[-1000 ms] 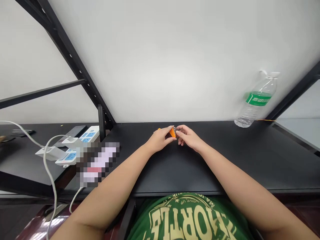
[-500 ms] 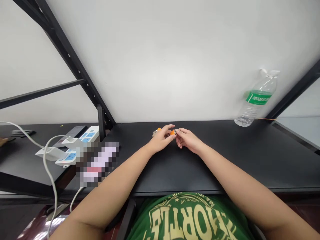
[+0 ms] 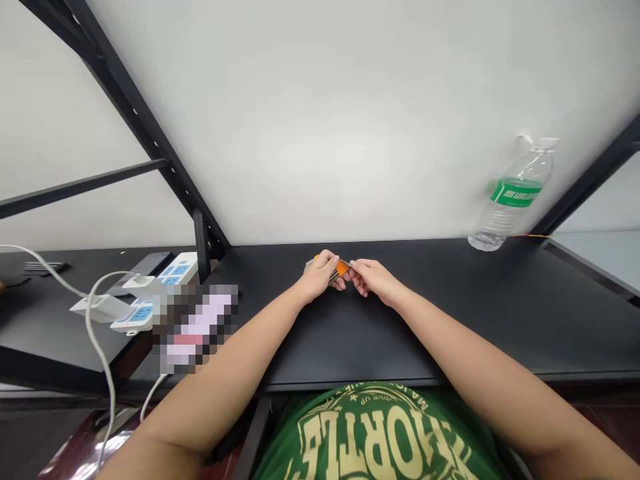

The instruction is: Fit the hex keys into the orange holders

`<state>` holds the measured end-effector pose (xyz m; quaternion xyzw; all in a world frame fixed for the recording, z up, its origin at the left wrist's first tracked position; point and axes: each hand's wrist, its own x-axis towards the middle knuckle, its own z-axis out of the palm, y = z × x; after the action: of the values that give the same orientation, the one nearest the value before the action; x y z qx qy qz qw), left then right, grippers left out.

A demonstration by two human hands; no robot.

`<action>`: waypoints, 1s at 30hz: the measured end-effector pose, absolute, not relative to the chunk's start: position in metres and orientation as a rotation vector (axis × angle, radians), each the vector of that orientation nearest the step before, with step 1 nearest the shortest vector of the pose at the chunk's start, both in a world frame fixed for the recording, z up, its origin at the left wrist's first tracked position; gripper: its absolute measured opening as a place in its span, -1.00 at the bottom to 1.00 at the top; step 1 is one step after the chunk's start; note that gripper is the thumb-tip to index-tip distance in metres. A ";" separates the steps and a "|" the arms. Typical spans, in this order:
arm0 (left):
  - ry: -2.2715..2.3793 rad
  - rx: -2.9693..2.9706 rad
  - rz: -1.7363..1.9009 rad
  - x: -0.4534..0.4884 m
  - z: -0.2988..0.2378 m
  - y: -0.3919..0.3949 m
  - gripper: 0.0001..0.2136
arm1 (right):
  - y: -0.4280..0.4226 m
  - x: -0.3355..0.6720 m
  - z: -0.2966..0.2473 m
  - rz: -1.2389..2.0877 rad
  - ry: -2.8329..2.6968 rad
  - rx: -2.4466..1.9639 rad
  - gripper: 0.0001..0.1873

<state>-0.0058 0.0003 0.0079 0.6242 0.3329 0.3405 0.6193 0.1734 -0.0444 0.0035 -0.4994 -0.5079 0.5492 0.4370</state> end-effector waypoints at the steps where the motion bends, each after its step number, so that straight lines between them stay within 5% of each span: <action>1: 0.778 1.421 0.775 -0.006 0.009 0.000 -0.69 | -0.044 0.174 0.003 1.361 -1.266 -1.258 -0.59; 16: 0.964 1.368 0.779 -0.006 0.017 0.001 -0.73 | -0.042 0.173 -0.009 1.245 -1.458 -1.360 -0.93; 21: 0.974 1.442 0.866 -0.006 0.014 0.003 -0.76 | -0.045 0.172 -0.002 1.334 -1.333 -1.301 -0.87; 27: 0.914 1.600 0.836 -0.006 0.012 0.001 -0.68 | -0.046 0.177 0.005 1.580 -1.124 -1.152 -0.46; 30: 0.902 1.716 0.806 -0.005 0.015 -0.005 -0.71 | -0.046 0.178 0.004 1.576 -1.156 -1.149 -0.47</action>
<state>-0.0048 -0.0051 0.0152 0.7088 0.3727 0.3328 0.4979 0.1784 -0.0464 0.0044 -0.4592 -0.4618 0.6297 0.4235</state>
